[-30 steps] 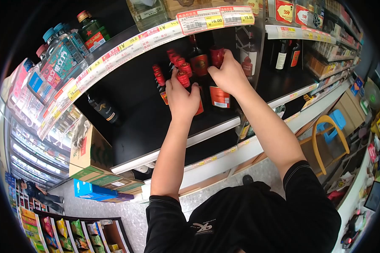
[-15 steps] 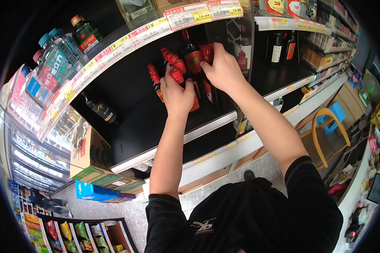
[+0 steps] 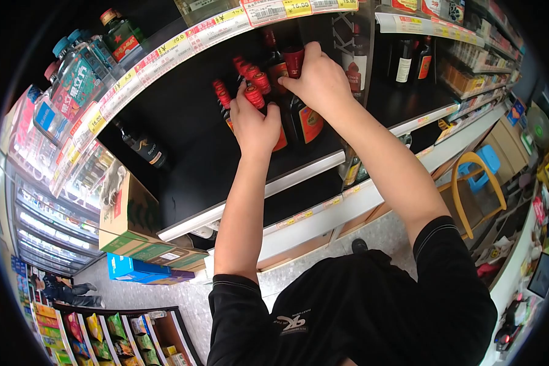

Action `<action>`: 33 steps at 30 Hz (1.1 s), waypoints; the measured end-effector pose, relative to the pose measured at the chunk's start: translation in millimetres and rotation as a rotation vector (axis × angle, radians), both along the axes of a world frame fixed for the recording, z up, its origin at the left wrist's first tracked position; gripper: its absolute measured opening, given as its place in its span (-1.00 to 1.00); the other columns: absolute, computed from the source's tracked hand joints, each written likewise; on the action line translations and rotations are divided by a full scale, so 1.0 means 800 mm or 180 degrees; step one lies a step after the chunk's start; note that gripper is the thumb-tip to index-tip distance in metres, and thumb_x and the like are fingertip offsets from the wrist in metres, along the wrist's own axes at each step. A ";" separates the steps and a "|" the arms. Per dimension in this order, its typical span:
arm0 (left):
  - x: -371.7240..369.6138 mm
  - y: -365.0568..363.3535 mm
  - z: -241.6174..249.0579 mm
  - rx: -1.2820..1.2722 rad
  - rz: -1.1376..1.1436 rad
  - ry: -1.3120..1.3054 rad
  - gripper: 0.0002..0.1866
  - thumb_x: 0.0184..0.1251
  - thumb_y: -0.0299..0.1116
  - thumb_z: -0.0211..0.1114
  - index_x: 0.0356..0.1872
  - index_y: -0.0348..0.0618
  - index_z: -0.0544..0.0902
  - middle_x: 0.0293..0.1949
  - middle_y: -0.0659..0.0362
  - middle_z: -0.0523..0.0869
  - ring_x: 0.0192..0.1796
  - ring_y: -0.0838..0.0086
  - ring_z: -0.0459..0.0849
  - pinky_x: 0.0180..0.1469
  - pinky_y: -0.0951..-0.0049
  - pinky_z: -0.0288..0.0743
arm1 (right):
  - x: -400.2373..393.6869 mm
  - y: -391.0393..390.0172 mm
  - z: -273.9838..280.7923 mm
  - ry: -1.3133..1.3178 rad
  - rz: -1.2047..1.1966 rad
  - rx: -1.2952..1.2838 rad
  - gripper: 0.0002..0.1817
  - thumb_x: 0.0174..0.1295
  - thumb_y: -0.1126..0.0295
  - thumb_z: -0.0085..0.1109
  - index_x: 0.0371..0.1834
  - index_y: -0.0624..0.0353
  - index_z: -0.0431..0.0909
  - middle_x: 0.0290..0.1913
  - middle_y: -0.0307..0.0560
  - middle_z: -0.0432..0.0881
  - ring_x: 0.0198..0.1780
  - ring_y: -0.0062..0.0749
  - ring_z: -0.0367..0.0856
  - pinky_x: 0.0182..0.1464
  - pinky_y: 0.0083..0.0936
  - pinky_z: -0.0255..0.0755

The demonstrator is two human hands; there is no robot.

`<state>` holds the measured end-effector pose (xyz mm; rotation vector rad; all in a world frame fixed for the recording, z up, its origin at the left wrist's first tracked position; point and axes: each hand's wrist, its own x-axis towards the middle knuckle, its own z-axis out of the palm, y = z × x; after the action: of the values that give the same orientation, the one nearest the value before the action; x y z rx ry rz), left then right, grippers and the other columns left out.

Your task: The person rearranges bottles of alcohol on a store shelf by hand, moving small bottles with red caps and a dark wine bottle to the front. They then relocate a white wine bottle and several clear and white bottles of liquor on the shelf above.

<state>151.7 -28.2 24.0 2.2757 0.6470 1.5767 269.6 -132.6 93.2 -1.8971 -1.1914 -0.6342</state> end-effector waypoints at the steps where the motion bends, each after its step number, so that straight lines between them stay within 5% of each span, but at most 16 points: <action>1: 0.001 0.002 -0.001 0.0063 0.0013 -0.0009 -0.26 0.11 -0.35 0.30 0.36 -0.39 0.34 0.07 -0.23 0.54 0.17 -0.11 0.51 0.29 0.08 0.38 | 0.000 0.001 0.001 -0.0014 -0.0041 -0.0012 -0.27 -0.05 0.13 0.57 -0.03 0.41 0.33 -0.27 0.35 0.66 -0.16 0.24 0.71 -0.16 -0.10 0.62; 8: 0.001 0.001 -0.001 0.0011 0.0008 -0.0032 -0.31 0.11 -0.34 0.31 0.32 -0.34 0.39 0.03 -0.18 0.55 0.14 -0.08 0.53 0.25 0.08 0.40 | 0.009 0.005 -0.001 -0.0237 -0.0085 -0.0020 -0.32 -0.01 0.09 0.53 -0.11 0.43 0.37 -0.22 0.30 0.66 -0.20 0.14 0.75 -0.18 -0.17 0.67; 13: 0.002 0.002 -0.003 0.0028 0.0049 -0.0021 -0.32 0.10 -0.35 0.32 0.31 -0.34 0.40 0.01 -0.18 0.55 0.12 -0.08 0.53 0.24 0.09 0.41 | 0.020 0.001 0.015 0.0380 0.0198 -0.0647 -0.41 0.16 0.01 0.37 -0.15 0.43 0.52 -0.23 0.34 0.69 -0.05 0.19 0.69 0.04 -0.11 0.54; 18: 0.001 0.002 -0.004 0.0097 0.0029 -0.0097 -0.33 0.10 -0.35 0.34 0.29 -0.37 0.42 0.02 -0.20 0.54 0.12 -0.09 0.53 0.24 0.08 0.41 | 0.013 0.000 0.023 0.0309 -0.0018 -0.0685 -0.43 0.18 0.09 0.34 -0.09 0.50 0.48 -0.23 0.36 0.70 -0.07 0.20 0.70 0.03 -0.12 0.57; 23: 0.000 -0.002 -0.003 -0.0029 -0.0008 -0.0108 -0.30 0.15 -0.32 0.36 0.32 -0.41 0.38 0.22 -0.28 0.47 0.33 -0.14 0.42 0.39 0.08 0.29 | 0.025 0.013 0.016 0.0435 -0.0115 -0.0537 -0.45 0.18 0.18 0.33 -0.05 0.53 0.44 -0.22 0.36 0.70 -0.07 0.19 0.71 0.04 -0.12 0.59; 33: 0.012 -0.003 -0.004 -0.0139 -0.0094 -0.0142 -0.28 0.24 -0.28 0.32 0.36 -0.50 0.31 0.34 -0.31 0.41 0.41 -0.14 0.37 0.44 0.10 0.25 | 0.046 0.061 -0.001 0.0614 -0.0342 -0.0130 -0.45 0.21 0.18 0.33 0.00 0.46 0.39 -0.04 0.39 0.62 0.02 0.19 0.68 0.08 -0.12 0.59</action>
<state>161.1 -30.2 21.2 2.2021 0.6275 1.5795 306.6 -83.6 92.1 -2.0171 -0.9920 -0.4739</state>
